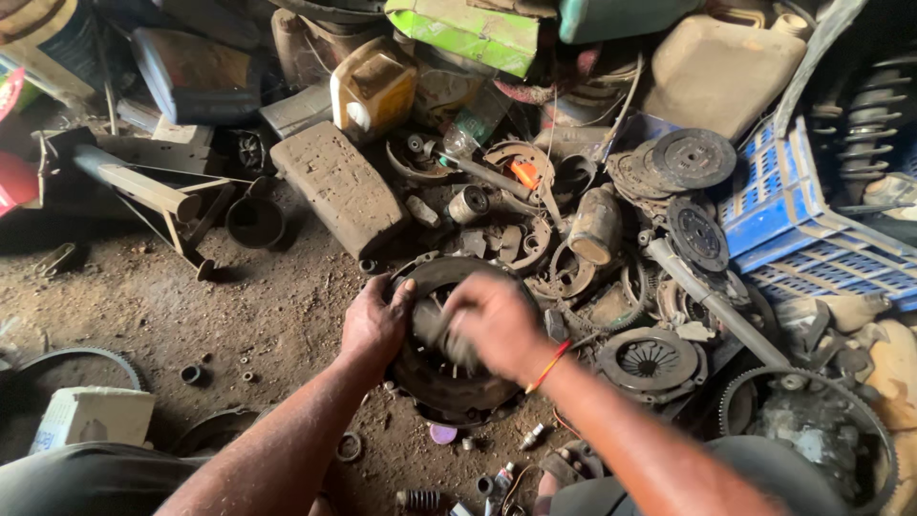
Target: The person scrubs a circular clutch pressure plate with a rag, repeatedly wiping the surface and edges. The person flips the part over to clean the other side and continues scrubbing the entire surface.
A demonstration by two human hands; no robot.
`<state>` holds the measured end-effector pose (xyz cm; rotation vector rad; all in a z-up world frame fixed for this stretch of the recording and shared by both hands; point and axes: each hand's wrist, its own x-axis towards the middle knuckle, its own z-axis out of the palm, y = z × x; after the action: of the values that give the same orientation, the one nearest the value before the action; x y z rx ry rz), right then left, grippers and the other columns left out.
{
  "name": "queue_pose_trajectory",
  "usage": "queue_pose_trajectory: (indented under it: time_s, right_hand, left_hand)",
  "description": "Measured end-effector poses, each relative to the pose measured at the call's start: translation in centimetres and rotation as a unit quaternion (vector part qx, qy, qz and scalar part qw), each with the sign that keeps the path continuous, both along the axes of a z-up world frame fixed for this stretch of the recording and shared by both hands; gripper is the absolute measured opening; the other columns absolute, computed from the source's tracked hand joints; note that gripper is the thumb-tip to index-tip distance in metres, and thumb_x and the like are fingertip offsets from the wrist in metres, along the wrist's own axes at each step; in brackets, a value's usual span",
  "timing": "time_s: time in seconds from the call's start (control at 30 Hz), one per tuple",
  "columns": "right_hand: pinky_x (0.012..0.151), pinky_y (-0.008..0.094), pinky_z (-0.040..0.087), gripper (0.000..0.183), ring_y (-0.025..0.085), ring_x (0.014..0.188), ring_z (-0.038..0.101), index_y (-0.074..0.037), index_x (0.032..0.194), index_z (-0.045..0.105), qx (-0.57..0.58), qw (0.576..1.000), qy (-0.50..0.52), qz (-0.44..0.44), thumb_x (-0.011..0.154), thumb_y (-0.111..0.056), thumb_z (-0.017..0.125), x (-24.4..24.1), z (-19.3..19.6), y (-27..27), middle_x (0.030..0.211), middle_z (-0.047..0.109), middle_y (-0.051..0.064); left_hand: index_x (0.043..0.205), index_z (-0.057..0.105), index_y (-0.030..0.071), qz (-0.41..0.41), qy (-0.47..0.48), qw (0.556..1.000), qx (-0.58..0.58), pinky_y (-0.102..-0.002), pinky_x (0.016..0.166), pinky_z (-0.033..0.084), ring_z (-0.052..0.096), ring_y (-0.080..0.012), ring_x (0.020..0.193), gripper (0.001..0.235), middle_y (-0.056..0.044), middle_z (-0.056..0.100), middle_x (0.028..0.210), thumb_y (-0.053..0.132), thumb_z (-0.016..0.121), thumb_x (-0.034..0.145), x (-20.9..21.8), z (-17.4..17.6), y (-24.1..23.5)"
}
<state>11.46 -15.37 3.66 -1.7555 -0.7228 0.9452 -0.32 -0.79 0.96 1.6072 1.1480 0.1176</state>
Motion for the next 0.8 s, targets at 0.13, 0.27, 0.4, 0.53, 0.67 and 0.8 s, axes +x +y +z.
queue_pose_trajectory:
  time_s: [0.13, 0.27, 0.4, 0.53, 0.67, 0.8]
  right_hand:
    - [0.083, 0.028, 0.055, 0.025, 0.012, 0.090, 0.066, -0.002, 0.106, 0.066, 0.197, 0.973, -0.056, -0.103, 0.086, 0.007, 0.054, 4.9, 1.7, -0.6, 0.100, 0.069, 0.005]
    - [0.080, 0.029, 0.057, 0.023, 0.014, 0.089, 0.069, -0.002, 0.105, 0.068, 0.142, 0.956, -0.252, -0.051, 0.088, 0.001, 0.053, 3.5, 2.5, -1.4, 0.098, 0.071, 0.006]
    - [0.081, 0.033, 0.058, 0.020, 0.017, 0.089, 0.074, -0.005, 0.101, 0.071, 0.004, 0.958, -0.286, -0.007, 0.086, -0.007, 0.059, 1.2, 3.7, -2.0, 0.094, 0.076, 0.007]
    - [0.085, 0.042, 0.057, 0.026, 0.030, 0.094, 0.071, -0.007, 0.101, 0.073, 0.054, 0.909, -0.410, 0.053, 0.083, -0.005, 0.055, 2.0, 3.8, -1.8, 0.097, 0.073, 0.012]
    - [0.078, 0.049, 0.053, 0.025, 0.034, 0.088, 0.065, -0.008, 0.103, 0.070, -0.155, 0.842, -0.445, 0.264, 0.084, -0.007, 0.053, 0.1, 1.4, -1.5, 0.096, 0.060, 0.017]
    - [0.085, 0.055, 0.048, 0.026, 0.043, 0.103, 0.056, -0.012, 0.099, 0.075, -0.101, 0.861, -0.453, 0.206, 0.079, -0.010, 0.059, -2.4, 0.3, -1.6, 0.108, 0.051, 0.023]
  left_hand:
    - [0.148, 0.049, 0.013, -0.009, -0.012, 1.000, -0.002, -0.043, 0.109, 0.048, 0.061, -0.0317, 0.129, 0.064, -0.016, 0.061, 0.143, 0.049, 0.059, 0.097, -0.2, 0.7, 0.1]
    - [0.148, 0.049, 0.014, -0.015, 0.007, 1.000, -0.008, -0.044, 0.110, 0.047, 0.060, -0.0319, 0.129, 0.062, -0.015, 0.060, 0.144, 0.048, 0.057, 0.097, -0.3, 1.3, -0.2]
    - [0.145, 0.048, 0.007, -0.020, 0.038, 0.994, 0.098, -0.048, 0.107, 0.046, 0.057, -0.0316, 0.126, 0.061, -0.019, 0.056, 0.138, 0.042, 0.061, 0.098, -0.3, 2.3, -0.1]
    - [0.121, 0.062, 0.003, 0.109, -0.049, 0.986, 0.113, -0.045, 0.097, 0.051, 0.060, -0.0261, 0.113, 0.041, -0.016, 0.059, 0.128, 0.035, 0.066, 0.095, -1.7, 4.5, 0.5]
    - [0.107, 0.068, 0.002, 0.101, -0.203, 0.951, 0.209, -0.036, 0.076, 0.055, 0.064, -0.0210, 0.088, 0.036, -0.016, 0.070, 0.103, 0.037, 0.068, 0.099, -3.9, 5.5, 3.4]
    - [0.108, 0.067, 0.002, 0.114, -0.166, 0.958, 0.205, -0.036, 0.077, 0.055, 0.064, -0.0207, 0.089, 0.035, -0.015, 0.070, 0.103, 0.036, 0.068, 0.098, -2.0, 5.6, 3.3]
